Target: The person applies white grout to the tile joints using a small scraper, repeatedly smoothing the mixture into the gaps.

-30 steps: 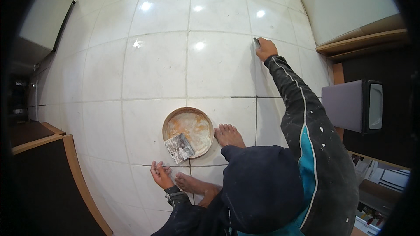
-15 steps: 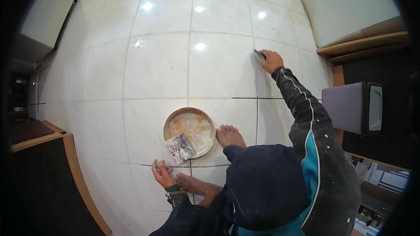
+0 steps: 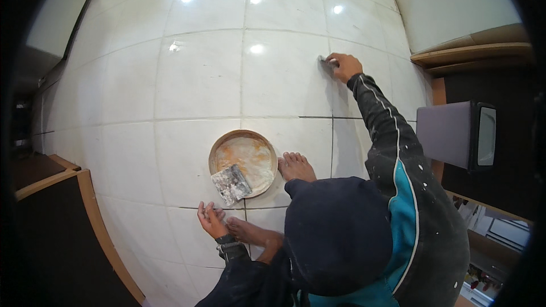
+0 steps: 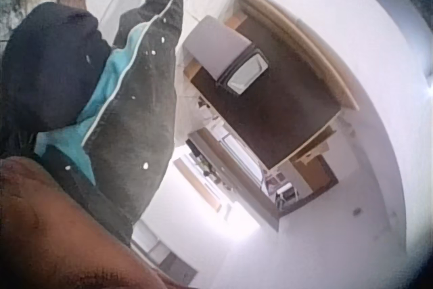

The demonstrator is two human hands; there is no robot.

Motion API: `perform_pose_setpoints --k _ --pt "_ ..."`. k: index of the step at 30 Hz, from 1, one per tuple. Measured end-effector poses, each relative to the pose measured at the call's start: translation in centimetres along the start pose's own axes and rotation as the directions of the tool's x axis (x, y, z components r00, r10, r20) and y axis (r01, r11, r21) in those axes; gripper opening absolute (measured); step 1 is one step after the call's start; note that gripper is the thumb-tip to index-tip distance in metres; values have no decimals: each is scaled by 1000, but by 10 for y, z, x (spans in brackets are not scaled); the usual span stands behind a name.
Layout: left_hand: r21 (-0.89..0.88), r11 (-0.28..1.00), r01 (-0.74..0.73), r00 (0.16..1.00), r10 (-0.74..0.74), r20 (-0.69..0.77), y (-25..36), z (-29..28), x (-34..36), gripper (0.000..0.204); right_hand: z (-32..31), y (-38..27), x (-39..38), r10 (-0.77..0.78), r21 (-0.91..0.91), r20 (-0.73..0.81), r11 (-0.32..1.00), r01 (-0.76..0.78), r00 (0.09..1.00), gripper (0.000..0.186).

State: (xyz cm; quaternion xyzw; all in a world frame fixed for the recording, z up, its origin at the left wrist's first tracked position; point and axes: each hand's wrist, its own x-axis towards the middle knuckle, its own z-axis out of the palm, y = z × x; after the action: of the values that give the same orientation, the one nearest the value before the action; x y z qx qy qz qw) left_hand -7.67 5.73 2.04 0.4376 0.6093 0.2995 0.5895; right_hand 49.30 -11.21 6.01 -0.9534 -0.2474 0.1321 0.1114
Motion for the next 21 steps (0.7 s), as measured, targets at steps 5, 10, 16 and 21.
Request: perform_pose_setpoints --k 5,10,16,21 --pt "-2 1000 -10 999 10 50 3 8 5 46 20 19 -60 -162 105 69 982 155 984 41" --pt "35 999 -26 996 23 80 3 9 6 45 29 16 -126 -190 76 137 981 181 972 37" --pt "66 997 -34 999 31 45 11 6 0 48 46 17 -166 -268 -69 116 958 277 956 33" --pt "83 994 -68 998 67 7 15 -8 2 49 22 29 -152 -99 272 133 960 60 986 35"
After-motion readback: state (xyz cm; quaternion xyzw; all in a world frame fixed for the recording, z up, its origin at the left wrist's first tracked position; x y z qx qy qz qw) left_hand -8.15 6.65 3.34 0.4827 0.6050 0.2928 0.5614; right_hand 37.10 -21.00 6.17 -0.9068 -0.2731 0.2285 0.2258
